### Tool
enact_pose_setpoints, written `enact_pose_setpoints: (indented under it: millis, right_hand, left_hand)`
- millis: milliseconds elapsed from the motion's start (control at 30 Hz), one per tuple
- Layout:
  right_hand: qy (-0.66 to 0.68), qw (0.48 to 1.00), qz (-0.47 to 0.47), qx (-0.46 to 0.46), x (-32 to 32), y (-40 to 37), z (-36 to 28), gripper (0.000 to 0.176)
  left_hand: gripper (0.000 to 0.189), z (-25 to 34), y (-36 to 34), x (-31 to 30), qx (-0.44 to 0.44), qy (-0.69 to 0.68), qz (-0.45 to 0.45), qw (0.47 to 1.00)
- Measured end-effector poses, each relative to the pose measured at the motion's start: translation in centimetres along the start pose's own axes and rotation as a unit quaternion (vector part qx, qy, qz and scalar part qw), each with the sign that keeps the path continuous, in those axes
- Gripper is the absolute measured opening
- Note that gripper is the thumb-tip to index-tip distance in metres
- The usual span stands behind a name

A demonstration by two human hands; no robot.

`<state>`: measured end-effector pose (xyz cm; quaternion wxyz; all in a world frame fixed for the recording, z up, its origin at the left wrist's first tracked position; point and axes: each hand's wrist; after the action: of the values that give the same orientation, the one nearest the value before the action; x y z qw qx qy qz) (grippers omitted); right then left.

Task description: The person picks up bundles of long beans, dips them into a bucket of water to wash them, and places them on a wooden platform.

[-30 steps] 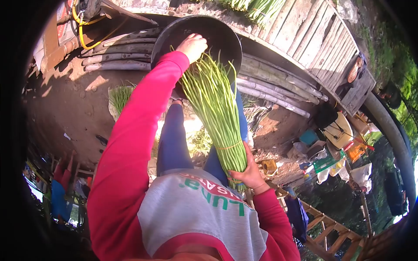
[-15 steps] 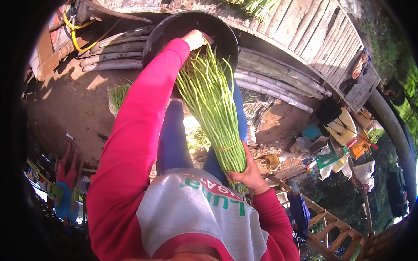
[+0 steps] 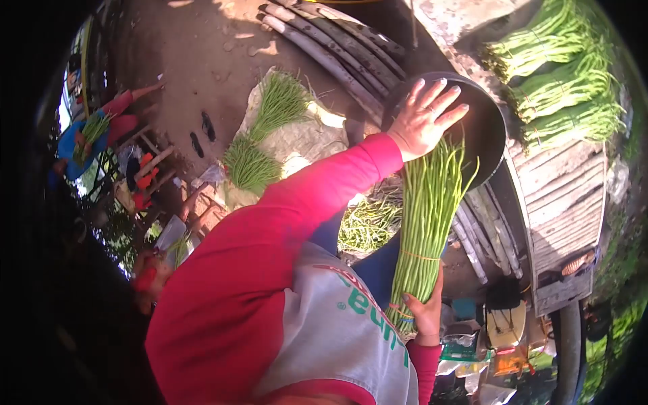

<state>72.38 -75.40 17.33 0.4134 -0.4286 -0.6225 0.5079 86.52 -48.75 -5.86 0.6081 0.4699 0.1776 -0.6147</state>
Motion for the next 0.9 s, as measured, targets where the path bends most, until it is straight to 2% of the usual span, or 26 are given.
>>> enact_pose_setpoints:
  millis: [33,67,100,167,200,233,267,333,400,433,467,533,600,633,667,733,767,800,867,900]
  right_hand:
    - [-0.007,1.0,0.003,0.013,0.3,-0.6,-1.7,0.103]
    - [-0.013,0.999,0.012,0.026,0.5,-1.5,-3.6,0.102]
    - [-0.032,0.999,0.004,0.02,0.7,-2.1,-5.3,0.101]
    - [-0.09,0.996,0.003,0.011,0.6,-2.4,-8.3,0.095]
    - [-0.131,0.991,0.01,0.011,0.2,-2.3,-9.6,0.09]
    - [-0.133,0.991,-0.008,0.035,-0.2,-1.8,-10.8,0.083]
    - [-0.186,0.982,0.014,0.028,-0.5,-0.6,-12.0,0.074]
    - [-0.134,0.984,0.006,0.115,1.7,3.8,-14.7,0.067]
    - [-0.139,0.977,0.025,0.156,0.3,13.4,-15.8,0.052]
    - [-0.141,0.965,0.029,0.221,0.9,18.6,-16.9,0.05]
    - [-0.142,0.947,0.035,0.285,2.0,23.1,-17.7,0.048]
    - [-0.192,0.945,0.042,0.261,5.0,29.2,-18.3,0.037]
    - [-0.199,0.969,-0.001,0.149,1.2,34.8,-18.0,0.042]
    - [-0.126,0.972,-0.001,0.197,5.9,27.5,-19.2,0.044]
    - [-0.196,0.949,-0.017,0.246,3.8,24.8,-21.1,0.043]
    - [-0.185,0.967,0.042,0.168,2.9,15.3,-20.7,0.049]
    - [-0.221,0.961,0.072,0.15,1.5,11.1,-20.5,0.053]
    - [-0.247,0.961,0.038,0.118,2.8,6.1,-20.3,0.056]
    - [-0.237,0.964,0.014,0.118,0.6,0.1,-19.8,0.059]
    - [-0.232,0.966,0.022,0.116,1.7,-1.6,-19.4,0.059]
  left_hand:
    - [0.055,0.3,-1.6,-1.5,-0.082,0.062,0.013,0.995]
    - [0.068,0.5,-2.4,-2.7,-0.22,0.065,-0.026,0.973]
    - [0.077,0.5,-3.3,-3.5,-0.342,0.025,-0.011,0.939]
    - [0.082,-0.1,-6.4,0.3,-0.469,-0.005,-0.012,0.883]
    - [0.078,-0.3,-6.6,1.9,-0.495,-0.076,0.013,0.866]
    - [0.071,-0.1,-6.4,1.8,-0.446,-0.023,0.036,0.894]
    - [0.067,-0.1,-6.2,2.0,-0.447,-0.03,0.047,0.893]
    - [0.064,0.2,-6.1,1.1,-0.454,-0.062,0.061,0.887]
    - [0.062,0.1,-6.1,1.7,-0.447,-0.037,0.061,0.891]
    - [0.061,0.1,-6.0,2.1,-0.45,-0.042,0.074,0.889]
    - [0.057,0.0,-5.8,0.8,-0.458,-0.075,0.048,0.885]
    - [0.053,-0.2,-5.6,0.9,-0.467,-0.071,0.025,0.881]
    - [0.049,-0.2,-5.6,-0.3,-0.472,-0.095,0.001,0.876]
    - [0.05,-0.4,-5.7,0.9,-0.472,-0.082,0.003,0.878]
    - [0.05,0.0,-5.6,0.8,-0.468,-0.09,0.008,0.879]
    - [0.05,-0.1,-5.4,0.2,-0.478,-0.079,-0.005,0.875]
    - [0.052,-0.1,-5.5,1.0,-0.48,-0.074,0.011,0.874]
    - [0.053,0.0,-5.5,0.1,-0.476,-0.088,-0.001,0.875]
    - [0.055,0.0,-5.5,0.8,-0.477,-0.078,0.009,0.875]
    - [0.055,0.0,-5.6,1.1,-0.475,-0.07,0.018,0.877]
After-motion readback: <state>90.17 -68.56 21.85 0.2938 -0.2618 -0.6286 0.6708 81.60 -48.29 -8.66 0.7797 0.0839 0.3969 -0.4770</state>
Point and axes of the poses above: each hand's wrist, its own y-axis towards the middle knuckle, its own x-axis out of the palm, z = x × y, and after that the axes turned 15 degrees about x, right-handed
